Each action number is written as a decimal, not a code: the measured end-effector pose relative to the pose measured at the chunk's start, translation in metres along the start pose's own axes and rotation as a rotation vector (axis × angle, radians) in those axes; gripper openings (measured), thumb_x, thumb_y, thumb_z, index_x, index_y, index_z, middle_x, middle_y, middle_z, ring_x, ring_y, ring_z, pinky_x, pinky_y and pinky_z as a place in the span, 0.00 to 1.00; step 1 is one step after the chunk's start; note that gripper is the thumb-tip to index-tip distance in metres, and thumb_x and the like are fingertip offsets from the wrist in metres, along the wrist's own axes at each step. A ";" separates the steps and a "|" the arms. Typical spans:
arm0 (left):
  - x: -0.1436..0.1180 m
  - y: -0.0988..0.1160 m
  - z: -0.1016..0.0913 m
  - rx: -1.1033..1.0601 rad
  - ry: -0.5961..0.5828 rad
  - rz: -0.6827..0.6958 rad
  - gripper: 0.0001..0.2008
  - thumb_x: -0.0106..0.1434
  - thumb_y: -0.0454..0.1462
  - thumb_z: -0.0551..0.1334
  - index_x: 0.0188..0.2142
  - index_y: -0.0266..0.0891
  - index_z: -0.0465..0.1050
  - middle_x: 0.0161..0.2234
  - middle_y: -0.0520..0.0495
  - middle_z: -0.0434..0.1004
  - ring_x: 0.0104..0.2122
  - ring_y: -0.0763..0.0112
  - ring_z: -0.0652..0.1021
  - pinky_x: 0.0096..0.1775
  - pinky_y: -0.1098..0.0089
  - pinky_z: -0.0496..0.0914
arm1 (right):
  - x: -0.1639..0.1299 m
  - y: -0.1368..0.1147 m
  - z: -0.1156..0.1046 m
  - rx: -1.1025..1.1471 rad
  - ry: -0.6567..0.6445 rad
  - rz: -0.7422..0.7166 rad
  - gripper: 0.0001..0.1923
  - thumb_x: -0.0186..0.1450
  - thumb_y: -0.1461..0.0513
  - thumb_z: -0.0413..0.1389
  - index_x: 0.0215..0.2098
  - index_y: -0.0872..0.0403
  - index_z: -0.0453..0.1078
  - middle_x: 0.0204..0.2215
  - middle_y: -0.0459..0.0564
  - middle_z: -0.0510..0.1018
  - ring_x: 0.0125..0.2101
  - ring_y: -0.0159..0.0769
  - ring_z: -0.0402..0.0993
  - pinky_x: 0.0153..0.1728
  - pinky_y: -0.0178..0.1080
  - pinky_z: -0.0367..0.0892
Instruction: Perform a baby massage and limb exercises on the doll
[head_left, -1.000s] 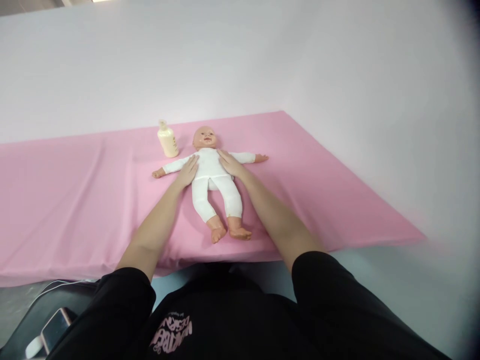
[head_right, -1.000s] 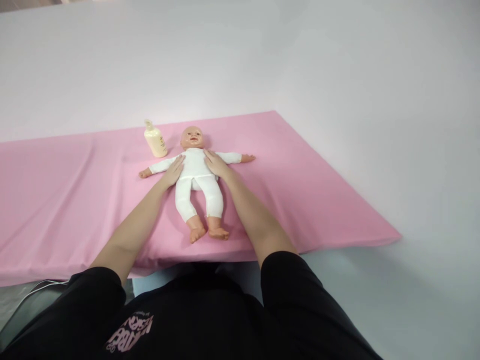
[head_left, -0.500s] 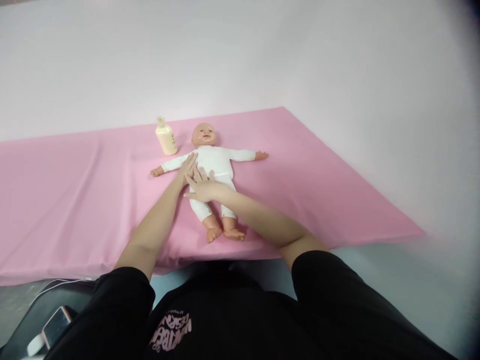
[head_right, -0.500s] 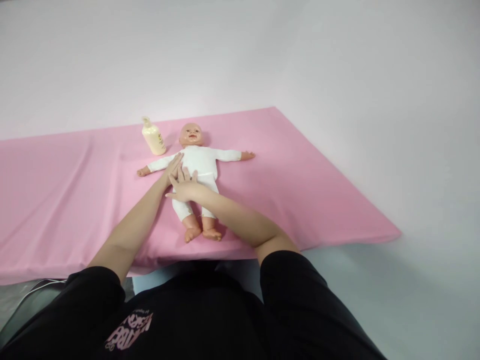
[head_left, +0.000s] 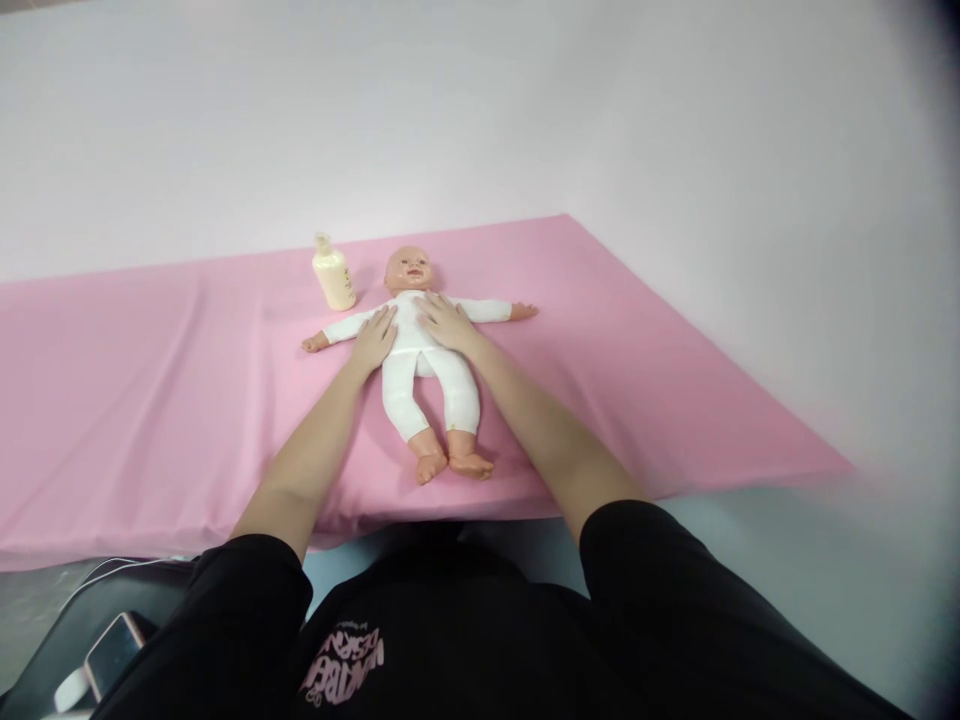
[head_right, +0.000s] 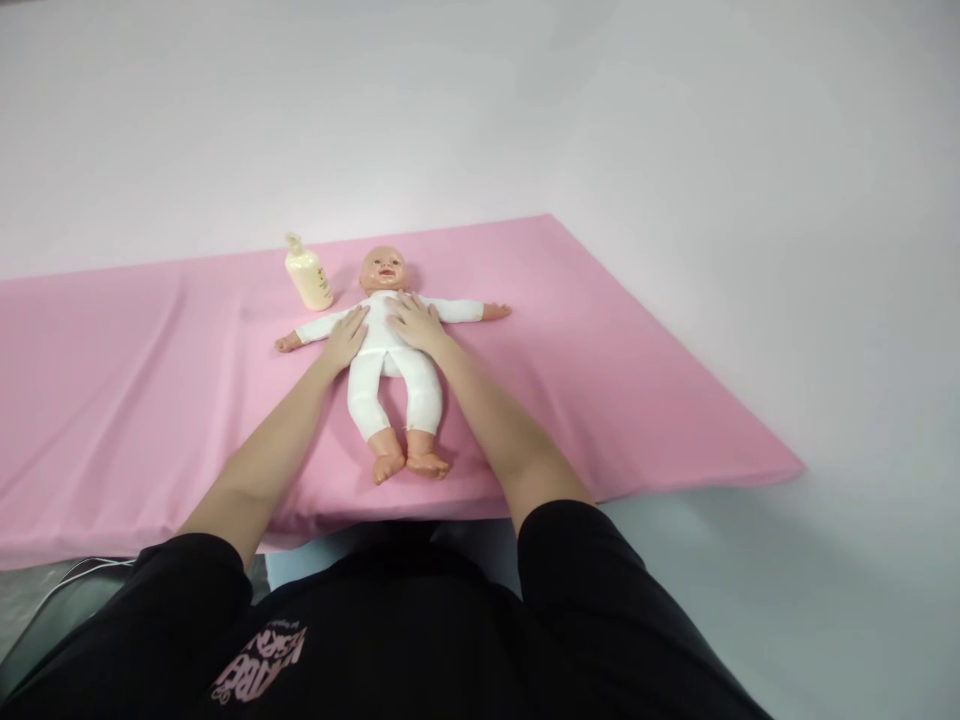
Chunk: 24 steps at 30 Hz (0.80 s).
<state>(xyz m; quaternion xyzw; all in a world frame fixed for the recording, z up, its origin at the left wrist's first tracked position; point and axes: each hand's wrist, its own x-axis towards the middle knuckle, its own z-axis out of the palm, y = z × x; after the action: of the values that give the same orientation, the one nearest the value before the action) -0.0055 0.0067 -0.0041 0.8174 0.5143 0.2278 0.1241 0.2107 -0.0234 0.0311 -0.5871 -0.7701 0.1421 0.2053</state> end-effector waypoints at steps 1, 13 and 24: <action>-0.001 0.002 -0.002 0.021 0.018 -0.018 0.29 0.74 0.43 0.46 0.72 0.38 0.56 0.73 0.41 0.54 0.73 0.56 0.56 0.71 0.49 0.50 | 0.000 0.006 0.000 0.021 0.007 0.039 0.32 0.75 0.51 0.41 0.75 0.48 0.50 0.76 0.52 0.45 0.75 0.54 0.41 0.70 0.68 0.40; -0.015 -0.022 -0.034 0.346 0.224 -0.298 0.27 0.73 0.41 0.45 0.63 0.35 0.70 0.63 0.34 0.71 0.65 0.44 0.66 0.69 0.41 0.47 | -0.011 0.077 -0.006 -0.231 0.261 0.307 0.28 0.76 0.56 0.38 0.64 0.60 0.68 0.66 0.62 0.68 0.70 0.57 0.52 0.70 0.64 0.37; -0.019 -0.055 -0.043 -0.030 0.557 -0.539 0.18 0.70 0.41 0.56 0.54 0.35 0.72 0.72 0.26 0.52 0.73 0.36 0.49 0.65 0.29 0.31 | -0.016 0.116 -0.012 0.001 0.572 0.554 0.24 0.74 0.55 0.44 0.56 0.61 0.73 0.57 0.67 0.73 0.62 0.55 0.64 0.66 0.69 0.44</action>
<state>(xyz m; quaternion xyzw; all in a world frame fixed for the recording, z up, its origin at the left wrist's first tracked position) -0.0776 0.0124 0.0045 0.5578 0.7213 0.4079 0.0470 0.3181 -0.0076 -0.0135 -0.7884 -0.4942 0.0232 0.3657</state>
